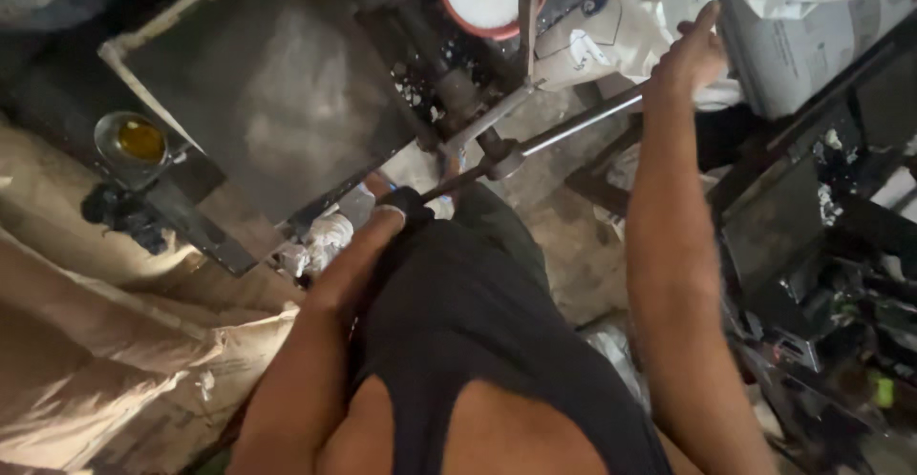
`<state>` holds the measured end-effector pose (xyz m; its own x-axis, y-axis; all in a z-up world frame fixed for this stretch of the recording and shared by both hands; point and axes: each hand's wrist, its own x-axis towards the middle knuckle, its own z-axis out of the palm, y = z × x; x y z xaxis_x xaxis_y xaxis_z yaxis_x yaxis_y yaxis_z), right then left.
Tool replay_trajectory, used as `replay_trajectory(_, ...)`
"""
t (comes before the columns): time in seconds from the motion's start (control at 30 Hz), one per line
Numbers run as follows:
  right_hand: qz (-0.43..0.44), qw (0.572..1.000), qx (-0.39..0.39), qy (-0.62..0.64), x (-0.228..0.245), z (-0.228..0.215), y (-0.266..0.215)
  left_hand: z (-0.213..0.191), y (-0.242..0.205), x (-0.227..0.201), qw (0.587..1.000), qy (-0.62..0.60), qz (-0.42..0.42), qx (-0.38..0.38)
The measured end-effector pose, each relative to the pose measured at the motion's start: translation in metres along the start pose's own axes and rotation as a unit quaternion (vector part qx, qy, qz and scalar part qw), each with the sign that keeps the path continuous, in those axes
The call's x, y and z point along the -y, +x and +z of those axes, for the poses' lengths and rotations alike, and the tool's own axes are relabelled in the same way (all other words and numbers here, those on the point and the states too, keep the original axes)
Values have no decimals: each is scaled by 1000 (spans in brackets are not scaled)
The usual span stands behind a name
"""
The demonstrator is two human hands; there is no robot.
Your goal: The person operates a manual machine by turning a crank handle with their right hand while using their left hand to place and adjust rectangular metal blocks on a flat surface. The person repeatedly cycles the crank and handles the blocks in a continuous loop.
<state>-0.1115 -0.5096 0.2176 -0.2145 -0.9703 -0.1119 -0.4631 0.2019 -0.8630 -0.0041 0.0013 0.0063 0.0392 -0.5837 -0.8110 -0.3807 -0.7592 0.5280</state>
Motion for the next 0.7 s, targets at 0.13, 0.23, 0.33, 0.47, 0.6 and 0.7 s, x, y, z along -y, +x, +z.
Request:
replay_trajectory(0.13,-68,946,-117,-295,3,38,-4,0,-48,-1,996,11,58,-69)
replay_trajectory(0.23,-38,943,-80,-320,10,53,-17,-19,-75,-23,999,9,-15,-47)
replay_trajectory(0.33,-119,941,-71,-308,20,37,-31,-45,-110,-39,993,-83,-62,-55)
replay_trajectory(0.47,-200,946,19,-254,21,30,-46,-86,-134,-52,975,-148,45,-162)
replay_trajectory(0.6,-353,889,128,-262,-3,19,-46,-125,-148,-65,864,-314,177,-352)
replay_trajectory(0.7,-411,874,169,-195,21,24,3,-158,-145,-104,765,-462,259,-367)
